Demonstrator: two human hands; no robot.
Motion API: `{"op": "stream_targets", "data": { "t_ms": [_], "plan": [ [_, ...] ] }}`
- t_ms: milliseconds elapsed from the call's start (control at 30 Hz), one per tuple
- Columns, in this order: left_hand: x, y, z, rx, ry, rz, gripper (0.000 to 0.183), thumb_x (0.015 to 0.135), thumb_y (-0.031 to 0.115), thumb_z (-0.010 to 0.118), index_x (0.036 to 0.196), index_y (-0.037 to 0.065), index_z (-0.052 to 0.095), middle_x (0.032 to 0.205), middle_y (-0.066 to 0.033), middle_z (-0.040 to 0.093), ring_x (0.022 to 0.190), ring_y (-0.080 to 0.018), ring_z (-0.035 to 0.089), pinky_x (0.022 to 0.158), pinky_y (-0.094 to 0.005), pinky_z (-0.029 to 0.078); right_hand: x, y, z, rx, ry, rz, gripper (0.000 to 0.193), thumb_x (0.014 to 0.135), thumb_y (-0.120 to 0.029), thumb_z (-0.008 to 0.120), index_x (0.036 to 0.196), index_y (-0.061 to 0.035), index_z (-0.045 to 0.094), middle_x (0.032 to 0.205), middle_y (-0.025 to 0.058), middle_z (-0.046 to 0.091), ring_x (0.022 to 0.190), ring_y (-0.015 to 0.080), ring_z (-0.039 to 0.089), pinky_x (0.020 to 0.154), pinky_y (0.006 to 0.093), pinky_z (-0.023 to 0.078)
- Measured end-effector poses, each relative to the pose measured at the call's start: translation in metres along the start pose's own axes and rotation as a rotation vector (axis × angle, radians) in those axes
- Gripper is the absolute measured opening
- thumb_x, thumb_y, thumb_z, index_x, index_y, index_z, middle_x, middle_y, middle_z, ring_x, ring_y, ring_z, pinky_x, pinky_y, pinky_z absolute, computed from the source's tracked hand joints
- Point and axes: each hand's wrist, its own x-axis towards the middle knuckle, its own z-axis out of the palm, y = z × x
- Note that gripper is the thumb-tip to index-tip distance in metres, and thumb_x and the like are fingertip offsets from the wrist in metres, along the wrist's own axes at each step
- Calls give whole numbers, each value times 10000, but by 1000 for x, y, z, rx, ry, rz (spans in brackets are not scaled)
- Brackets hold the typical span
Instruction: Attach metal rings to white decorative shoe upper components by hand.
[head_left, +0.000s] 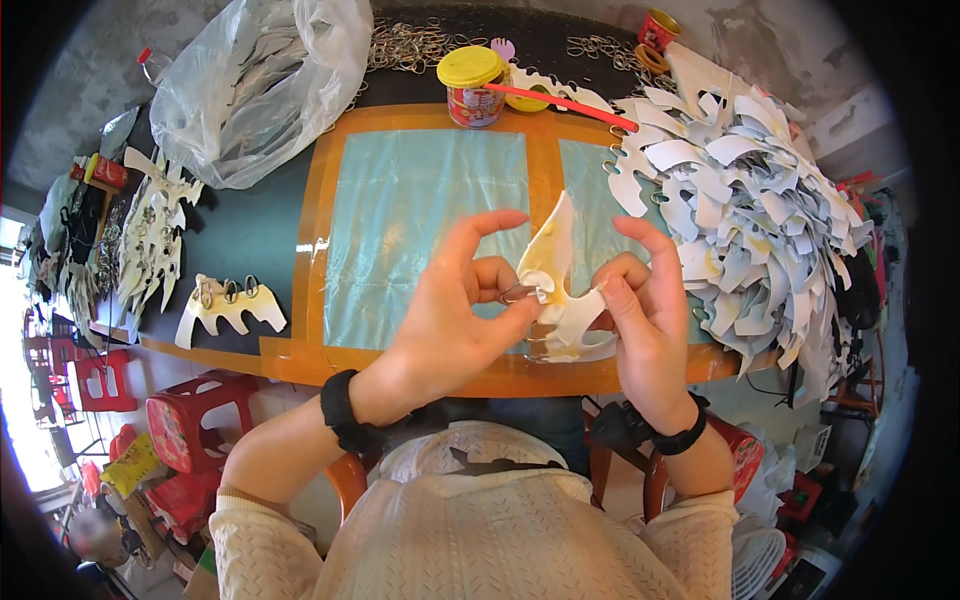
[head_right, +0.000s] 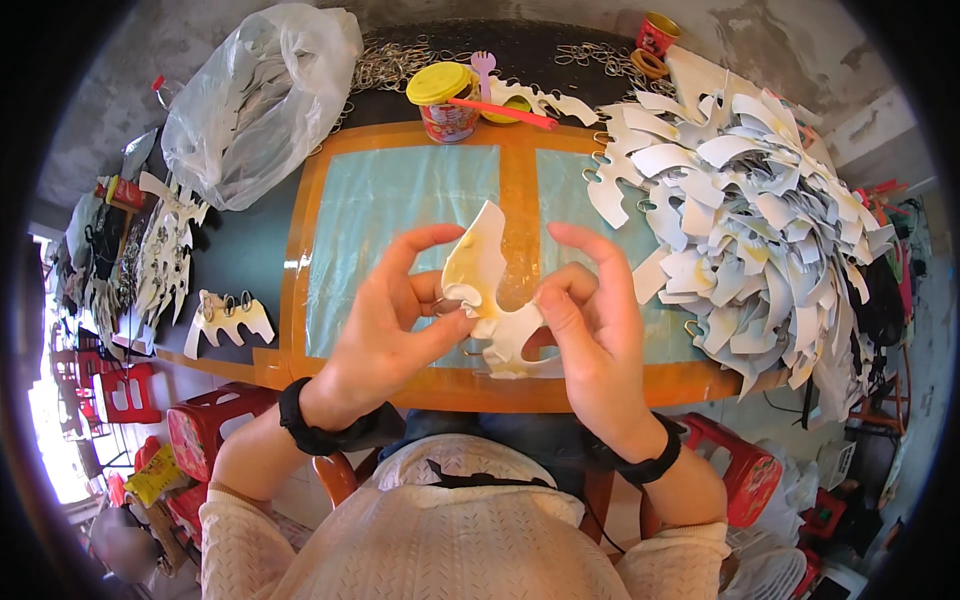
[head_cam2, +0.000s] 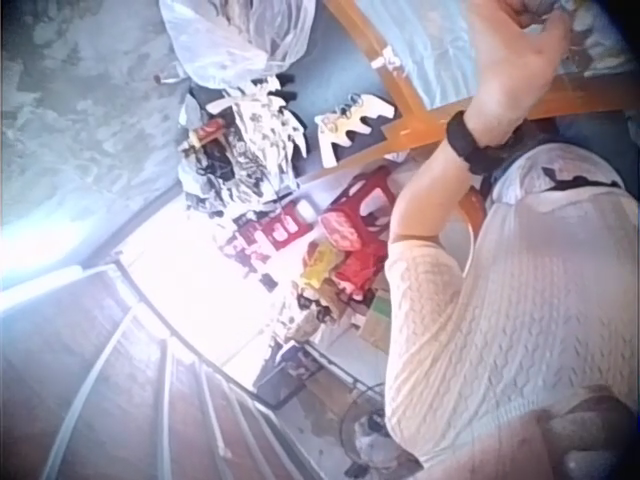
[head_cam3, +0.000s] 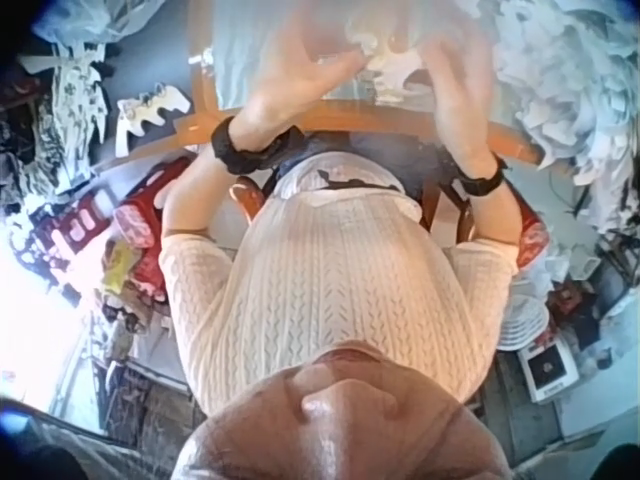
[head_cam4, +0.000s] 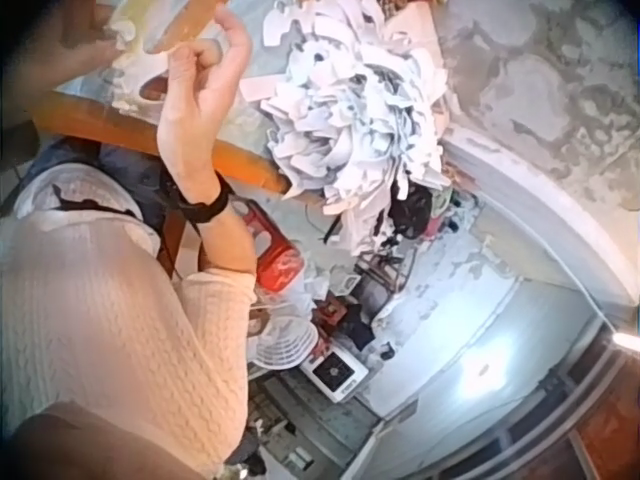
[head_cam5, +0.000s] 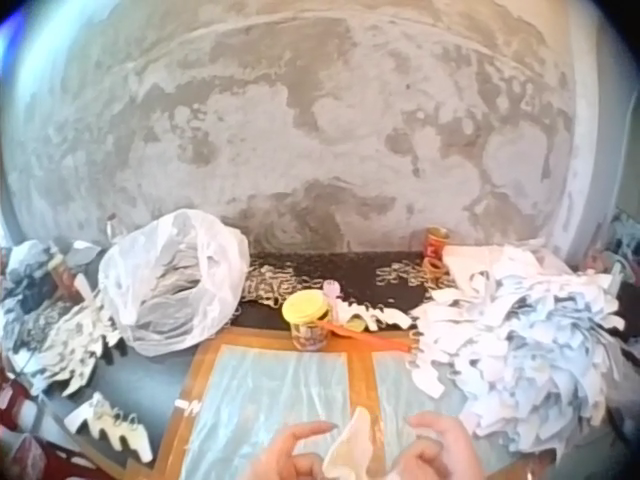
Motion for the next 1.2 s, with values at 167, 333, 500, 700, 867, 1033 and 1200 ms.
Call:
{"op": "stream_targets", "data": {
  "t_ms": [167,333,500,700,867,1033,1200],
  "plan": [
    [-11,-17,-7,-52,-2,-265,584,872,1,572,1371,-9,268,1067,-168,636,957,-171,623,856,-299,489,25,-9,-7,-248,-213,188,322,927,-76,498,1247,-70,459,752,18,527,651,74,530,542,211,437],
    [-19,-9,-34,283,-21,-427,521,851,-9,586,1329,30,382,1050,-118,643,896,-155,631,802,-278,496,53,23,-14,-792,-473,105,288,849,-36,533,1135,-74,537,825,126,644,707,290,622,607,376,468],
    [-5,-1,-39,1134,43,470,371,753,-52,609,1103,69,601,970,-103,596,844,-280,585,712,-353,479,51,42,-10,-1033,-404,-246,340,814,-32,559,1147,-99,536,856,120,637,768,328,624,654,411,471],
    [30,-30,-36,1193,-219,474,210,735,3,656,929,70,615,873,-90,579,833,-308,558,728,-394,452,51,30,-11,-804,-177,-292,298,798,-87,629,1079,-94,530,868,100,603,780,309,607,661,383,469],
    [34,-31,-40,1127,-269,394,178,730,21,671,889,84,620,841,-72,582,816,-297,566,726,-393,444,22,23,2,-757,-321,-16,220,810,-74,630,995,-71,511,867,94,591,757,282,597,662,361,468],
    [14,-14,-32,1079,-32,309,121,766,54,664,881,72,629,819,-84,577,768,-286,578,662,-378,454,31,30,-5,-765,-297,-17,221,830,-56,598,1040,-68,529,903,92,603,759,256,606,674,350,474],
    [-15,-14,-35,1191,-32,167,114,789,97,647,902,77,641,831,-90,577,759,-284,594,648,-374,465,68,24,-16,-797,-430,-39,259,848,-37,560,1104,-77,563,1024,107,596,879,234,602,776,343,473]
  ]
}}
